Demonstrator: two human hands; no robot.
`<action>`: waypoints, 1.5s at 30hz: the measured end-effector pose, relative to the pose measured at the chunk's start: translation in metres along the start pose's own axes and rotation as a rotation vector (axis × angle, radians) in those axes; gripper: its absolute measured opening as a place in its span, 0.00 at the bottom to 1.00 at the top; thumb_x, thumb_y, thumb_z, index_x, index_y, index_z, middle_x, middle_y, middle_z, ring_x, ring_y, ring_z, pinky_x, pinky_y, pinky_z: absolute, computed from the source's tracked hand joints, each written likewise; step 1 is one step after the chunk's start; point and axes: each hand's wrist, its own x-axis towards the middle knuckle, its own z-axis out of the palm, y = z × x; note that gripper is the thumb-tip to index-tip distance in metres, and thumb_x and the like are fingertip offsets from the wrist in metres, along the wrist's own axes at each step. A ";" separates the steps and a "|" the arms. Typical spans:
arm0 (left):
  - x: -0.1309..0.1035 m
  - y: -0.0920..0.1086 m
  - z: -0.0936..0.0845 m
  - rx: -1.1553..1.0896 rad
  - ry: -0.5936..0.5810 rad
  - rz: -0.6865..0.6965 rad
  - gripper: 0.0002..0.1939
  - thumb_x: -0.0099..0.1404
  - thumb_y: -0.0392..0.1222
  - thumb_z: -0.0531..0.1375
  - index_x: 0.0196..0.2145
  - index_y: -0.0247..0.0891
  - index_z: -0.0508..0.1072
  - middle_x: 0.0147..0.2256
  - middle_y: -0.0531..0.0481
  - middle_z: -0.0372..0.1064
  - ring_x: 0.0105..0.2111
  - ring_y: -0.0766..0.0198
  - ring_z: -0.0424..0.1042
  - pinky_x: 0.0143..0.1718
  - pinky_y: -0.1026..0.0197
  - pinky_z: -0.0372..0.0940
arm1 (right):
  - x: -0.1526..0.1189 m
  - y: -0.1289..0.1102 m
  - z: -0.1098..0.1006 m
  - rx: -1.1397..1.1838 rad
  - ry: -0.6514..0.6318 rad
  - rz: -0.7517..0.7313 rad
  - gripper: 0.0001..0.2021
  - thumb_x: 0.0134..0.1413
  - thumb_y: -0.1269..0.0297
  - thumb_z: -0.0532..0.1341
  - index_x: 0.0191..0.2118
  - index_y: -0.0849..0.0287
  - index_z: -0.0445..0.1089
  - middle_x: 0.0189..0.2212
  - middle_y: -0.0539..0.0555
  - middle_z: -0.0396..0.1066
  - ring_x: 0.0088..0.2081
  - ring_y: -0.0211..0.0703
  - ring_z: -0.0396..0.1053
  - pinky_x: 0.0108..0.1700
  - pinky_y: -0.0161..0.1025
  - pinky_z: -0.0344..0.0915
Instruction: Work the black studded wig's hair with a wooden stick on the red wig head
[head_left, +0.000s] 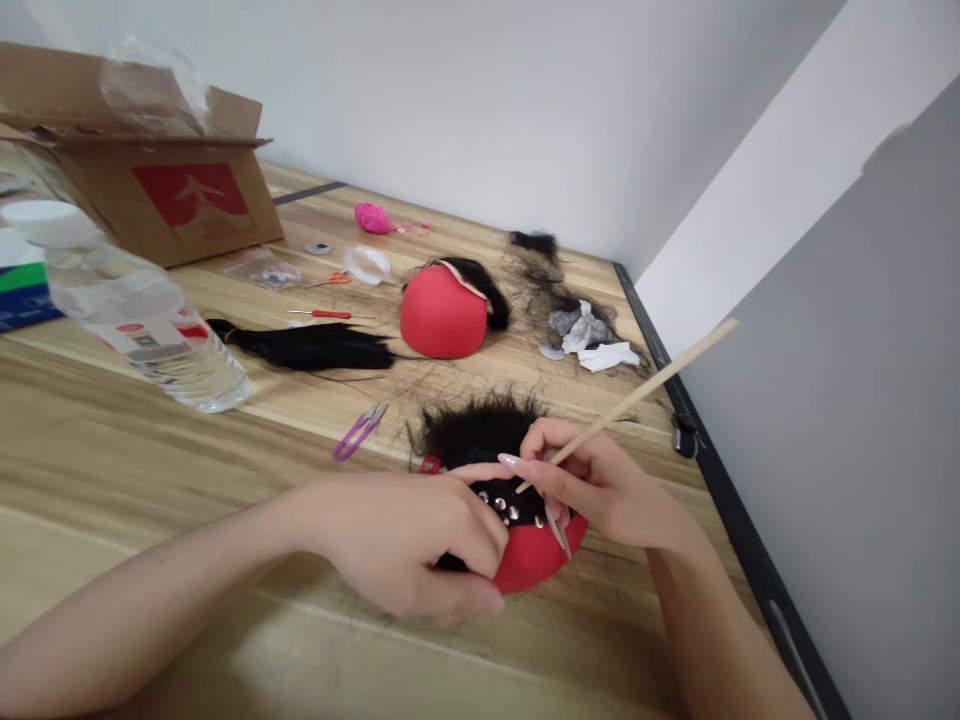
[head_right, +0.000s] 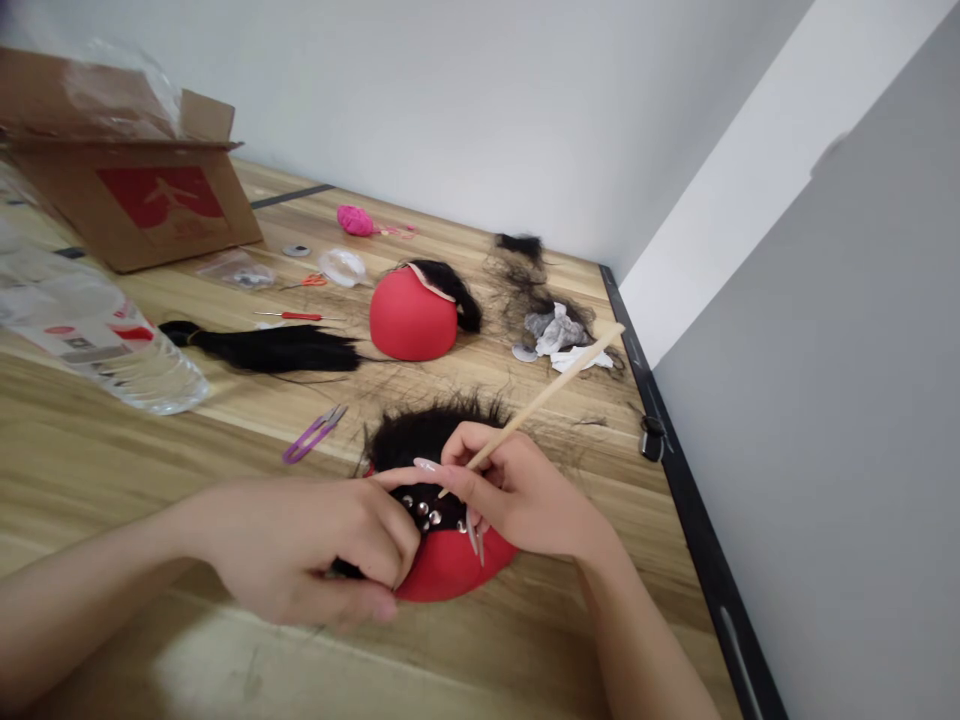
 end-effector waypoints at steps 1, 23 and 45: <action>0.000 0.000 0.000 -0.011 0.000 0.006 0.18 0.68 0.34 0.57 0.21 0.39 0.57 0.22 0.57 0.63 0.25 0.70 0.64 0.34 0.68 0.65 | 0.000 0.000 0.000 0.000 -0.005 -0.003 0.16 0.60 0.49 0.64 0.34 0.58 0.65 0.20 0.43 0.63 0.21 0.31 0.64 0.23 0.28 0.60; 0.001 -0.002 0.000 -0.020 0.026 0.029 0.18 0.67 0.33 0.59 0.21 0.39 0.60 0.23 0.59 0.68 0.25 0.70 0.68 0.53 0.63 0.63 | -0.001 -0.003 -0.004 0.017 -0.077 -0.098 0.16 0.62 0.52 0.63 0.30 0.59 0.67 0.28 0.47 0.63 0.23 0.31 0.65 0.25 0.29 0.66; 0.002 -0.001 -0.001 -0.075 -0.022 -0.021 0.17 0.68 0.32 0.58 0.21 0.37 0.61 0.24 0.57 0.68 0.28 0.71 0.68 0.35 0.67 0.63 | 0.001 0.003 -0.008 -0.067 -0.090 -0.204 0.12 0.64 0.60 0.62 0.30 0.60 0.70 0.30 0.48 0.63 0.25 0.29 0.67 0.26 0.28 0.65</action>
